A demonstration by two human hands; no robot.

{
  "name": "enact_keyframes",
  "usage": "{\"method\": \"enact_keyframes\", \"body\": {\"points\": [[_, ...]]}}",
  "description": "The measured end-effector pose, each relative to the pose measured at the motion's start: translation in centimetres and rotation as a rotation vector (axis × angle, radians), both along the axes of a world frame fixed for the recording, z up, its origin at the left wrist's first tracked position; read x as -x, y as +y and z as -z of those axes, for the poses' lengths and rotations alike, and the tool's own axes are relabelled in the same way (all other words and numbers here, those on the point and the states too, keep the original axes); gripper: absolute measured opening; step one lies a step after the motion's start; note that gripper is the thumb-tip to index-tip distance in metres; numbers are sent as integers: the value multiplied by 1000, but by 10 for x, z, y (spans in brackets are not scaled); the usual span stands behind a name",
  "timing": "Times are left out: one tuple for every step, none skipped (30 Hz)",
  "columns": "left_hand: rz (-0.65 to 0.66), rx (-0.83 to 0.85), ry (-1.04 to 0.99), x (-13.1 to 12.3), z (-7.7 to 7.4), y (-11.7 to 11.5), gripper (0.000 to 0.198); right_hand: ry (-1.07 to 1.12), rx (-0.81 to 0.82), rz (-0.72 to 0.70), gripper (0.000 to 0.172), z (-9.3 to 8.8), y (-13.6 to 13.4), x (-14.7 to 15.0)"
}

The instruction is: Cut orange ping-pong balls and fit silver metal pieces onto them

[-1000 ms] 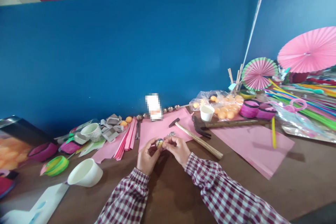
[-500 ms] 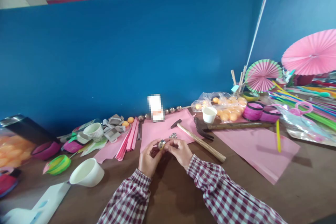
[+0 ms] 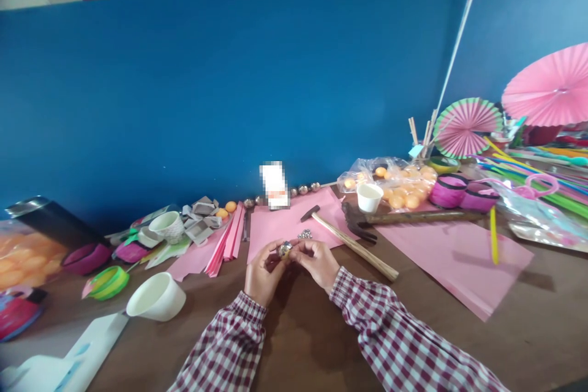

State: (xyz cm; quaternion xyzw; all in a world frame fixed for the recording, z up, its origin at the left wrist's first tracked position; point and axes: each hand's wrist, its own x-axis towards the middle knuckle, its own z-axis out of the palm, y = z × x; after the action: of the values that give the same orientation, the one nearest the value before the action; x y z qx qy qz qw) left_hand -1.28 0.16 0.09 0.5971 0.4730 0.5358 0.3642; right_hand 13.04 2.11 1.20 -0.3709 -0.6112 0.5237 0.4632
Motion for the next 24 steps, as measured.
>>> {"method": "enact_keyframes", "body": {"points": [[-5, -2, 5, 0, 0, 0, 35, -3, -3, -1, 26, 0, 0, 0], [-10, -5, 11, 0, 1, 0, 35, -4, -7, 0, 26, 1, 1, 0], [-16, -7, 17, 0, 0, 0, 35, -7, -11, 1, 25, 1, 1, -1], [-21, -8, 22, 0, 0, 0, 35, -11, -15, 2, 24, 1, 1, -1], [-22, -8, 26, 0, -1, -1, 35, -14, -16, 2, 23, 1, 1, -1], [-21, -7, 28, 0, -2, -1, 35, -15, -15, 1, 23, 1, 1, -1], [-16, -3, 28, 0, -3, -1, 34, -15, -12, -1, 23, 1, 1, -1], [-10, 1, 26, 0, -4, -2, 34, -13, -11, -2, 23, 1, 1, -1], [-5, 5, 22, 0, -5, -2, 34, -12, -12, -3, 23, 1, 1, -1], [-1, 8, 17, 0, -5, -2, 34, -11, -15, -1, 23, 1, 1, -1], [0, 8, 12, 0, -6, -3, 34, -11, -23, -1, 23, 1, 1, -1], [4, 8, 7, 0, -6, -3, 35, -12, -33, -2, 23, 2, 1, -1], [9, 6, 1, 0, -7, -3, 35, -14, -42, -4, 23, 2, 1, -1], [13, 4, -4, 0, -7, -3, 35, -15, -47, -5, 23, 2, 1, -1], [16, 4, -6, 0, -6, -3, 34, -15, -50, -7, 23, 2, 1, -1], [17, 4, -6, 0, -6, -3, 34, -15, -51, -9, 23, 2, 1, -1], [18, 5, -4, 1, -6, -3, 34, -15, -51, -9, 23, 2, 1, -1], [16, 5, 0, 1, -5, -3, 34, -17, -52, -7, 23, 2, 1, -1], [14, 4, 2, 1, -4, -2, 34, -19, -56, -8, 22, 2, 1, -1], [13, 3, 4, 1, -4, -2, 34, -20, -60, -9, 22, 2, 1, -1], [13, 0, 3, 1, -3, -2, 34, -20, -62, -12, 22, 2, 1, -1], [7, -6, -1, 1, -2, -1, 34, -20, -61, -14, 23, 2, 1, -1], [3, -12, -4, 1, -1, -1, 34, -19, -60, -15, 23, 2, 1, -1], [-2, -16, -6, 1, -1, -1, 34, -20, -59, -16, 23, 2, 1, -1]]}}
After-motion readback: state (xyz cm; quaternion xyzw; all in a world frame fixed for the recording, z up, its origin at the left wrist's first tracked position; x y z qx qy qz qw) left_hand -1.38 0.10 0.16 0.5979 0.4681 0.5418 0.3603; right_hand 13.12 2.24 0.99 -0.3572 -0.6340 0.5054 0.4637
